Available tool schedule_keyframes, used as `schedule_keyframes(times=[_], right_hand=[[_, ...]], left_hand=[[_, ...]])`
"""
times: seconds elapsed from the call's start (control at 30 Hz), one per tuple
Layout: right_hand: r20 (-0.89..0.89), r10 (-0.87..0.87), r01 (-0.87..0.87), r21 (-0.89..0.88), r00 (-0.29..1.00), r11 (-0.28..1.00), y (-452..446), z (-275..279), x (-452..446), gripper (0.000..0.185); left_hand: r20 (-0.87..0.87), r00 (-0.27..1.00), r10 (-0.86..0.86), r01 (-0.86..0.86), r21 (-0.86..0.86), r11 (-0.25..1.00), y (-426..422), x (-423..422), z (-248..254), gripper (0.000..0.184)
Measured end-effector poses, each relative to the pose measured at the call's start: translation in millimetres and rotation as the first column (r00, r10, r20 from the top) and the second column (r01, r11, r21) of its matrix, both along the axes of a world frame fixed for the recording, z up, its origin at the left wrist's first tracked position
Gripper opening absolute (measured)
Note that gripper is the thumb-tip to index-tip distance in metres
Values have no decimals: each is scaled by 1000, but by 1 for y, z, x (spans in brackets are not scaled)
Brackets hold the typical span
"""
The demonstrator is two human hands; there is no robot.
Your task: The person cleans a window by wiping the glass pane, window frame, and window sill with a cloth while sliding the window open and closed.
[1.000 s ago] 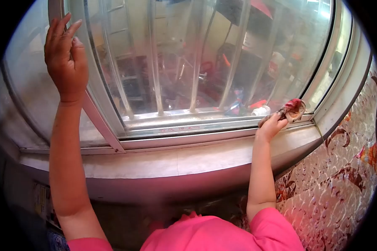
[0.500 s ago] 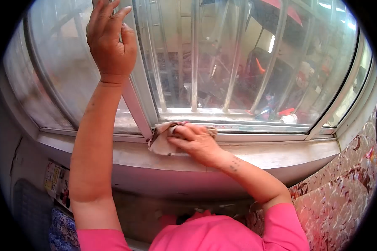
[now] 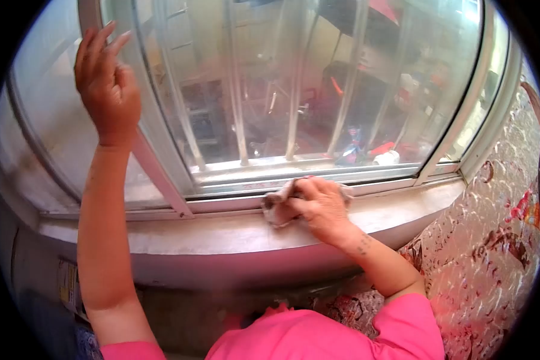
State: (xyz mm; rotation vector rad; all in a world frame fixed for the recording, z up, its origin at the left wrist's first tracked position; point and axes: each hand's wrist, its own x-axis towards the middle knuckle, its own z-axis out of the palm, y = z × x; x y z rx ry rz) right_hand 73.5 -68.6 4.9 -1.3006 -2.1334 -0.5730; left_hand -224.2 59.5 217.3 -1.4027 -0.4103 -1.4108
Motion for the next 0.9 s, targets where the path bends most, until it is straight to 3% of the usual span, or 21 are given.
schedule_keyframes(times=[0.2, 0.27, 0.33, 0.37, 0.43, 0.63, 0.73, 0.9], right_hand=[[41, -370, 355, 195, 928, 914, -38, -1, 137, 7], [24, -519, 495, 271, 854, 826, -54, -4, 186, 8], [-86, -596, 596, 257, 798, 761, -67, -9, 228, 10], [-76, -637, 640, 171, 767, 750, -72, -4, 235, 10], [3, -722, 700, 241, 692, 672, -73, -6, 249, 13], [-116, -519, 531, 251, 847, 810, -42, 0, 196, 13], [-146, -449, 467, 127, 881, 875, -23, 9, 138, 16], [-295, -47, 92, 142, 954, 986, 11, 20, 59, 28]], left_hand=[[0, 998, 66, -66, -60, 996, 5, 6, -5, 40], [2, 997, 83, -82, -42, 996, -3, 7, -3, 40], [-1, 998, 60, -60, -55, 997, -8, 7, -2, 39], [-2, 999, 41, -41, -74, 996, 2, 7, -6, 39], [-1, 999, 53, -53, -64, 997, 6, 4, -7, 39], [9, 1000, -5, 6, -103, 995, 24, 5, -14, 40], [18, 1000, -22, 24, -112, 993, 25, 6, -13, 41], [51, 998, 25, -18, -128, 992, 41, 0, -18, 42]])
